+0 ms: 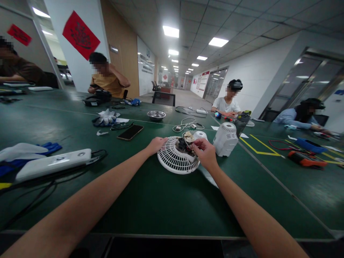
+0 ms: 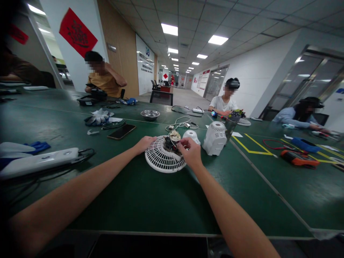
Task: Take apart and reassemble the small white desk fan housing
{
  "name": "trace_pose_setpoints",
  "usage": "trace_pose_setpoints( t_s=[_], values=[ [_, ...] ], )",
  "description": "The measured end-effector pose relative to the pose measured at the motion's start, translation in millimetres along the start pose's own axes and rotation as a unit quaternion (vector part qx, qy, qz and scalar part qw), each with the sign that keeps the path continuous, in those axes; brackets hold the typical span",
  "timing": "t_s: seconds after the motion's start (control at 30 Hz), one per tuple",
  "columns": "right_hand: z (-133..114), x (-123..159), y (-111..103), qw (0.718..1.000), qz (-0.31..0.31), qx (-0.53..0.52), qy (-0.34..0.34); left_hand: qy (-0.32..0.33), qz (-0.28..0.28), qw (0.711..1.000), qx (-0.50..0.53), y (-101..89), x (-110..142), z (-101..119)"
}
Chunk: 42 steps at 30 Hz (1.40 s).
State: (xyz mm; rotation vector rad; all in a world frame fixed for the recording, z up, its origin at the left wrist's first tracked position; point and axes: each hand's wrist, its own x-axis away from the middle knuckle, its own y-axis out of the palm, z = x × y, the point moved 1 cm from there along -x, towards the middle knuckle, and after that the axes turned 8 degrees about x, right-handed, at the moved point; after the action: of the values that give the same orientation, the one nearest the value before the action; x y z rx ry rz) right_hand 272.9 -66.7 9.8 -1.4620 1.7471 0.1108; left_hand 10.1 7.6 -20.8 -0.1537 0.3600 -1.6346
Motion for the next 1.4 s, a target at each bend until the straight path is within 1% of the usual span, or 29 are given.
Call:
trace_pose_setpoints(
  t_s=[0.13,0.3,0.47,0.6,0.67,0.77,0.9,1.07,1.23,1.4],
  values=[
    [2,0,2,1.0,0.003,-0.006,0.003,-0.014,-0.018,1.0,0.003,0.4,-3,-4],
    [1,-1,2,1.0,0.012,0.001,-0.007,0.004,-0.029,1.0,0.0,1.0,-7,-10],
    [2,0,2,1.0,0.003,-0.002,-0.003,-0.002,-0.023,1.0,-0.002,0.4,-9,-12],
    [5,0,2,1.0,0.012,-0.026,0.009,-0.002,-0.03,1.0,0.004,0.5,-9,-12],
    [6,0,2,0.999,0.014,-0.03,0.012,-0.001,-0.024,1.0,0.002,0.8,-9,-12],
    [7,-1,1,0.999,0.013,-0.025,0.016,0.004,-0.012,1.0,-0.009,0.9,-9,-10],
    [7,-1,0,1.0,0.009,-0.022,0.019,0.006,-0.017,1.0,-0.011,0.7,-9,-10],
    [2,-1,-2,1.0,0.002,-0.011,0.005,0.021,-0.019,0.999,-0.019,0.8,-10,-13],
    [-1,-1,-3,1.0,-0.007,-0.002,0.0,0.008,-0.027,1.0,-0.01,1.0,-11,-15],
    [1,-1,-3,1.0,-0.01,-0.001,0.007,0.003,-0.024,1.0,-0.006,0.4,-7,-9]
  ],
)
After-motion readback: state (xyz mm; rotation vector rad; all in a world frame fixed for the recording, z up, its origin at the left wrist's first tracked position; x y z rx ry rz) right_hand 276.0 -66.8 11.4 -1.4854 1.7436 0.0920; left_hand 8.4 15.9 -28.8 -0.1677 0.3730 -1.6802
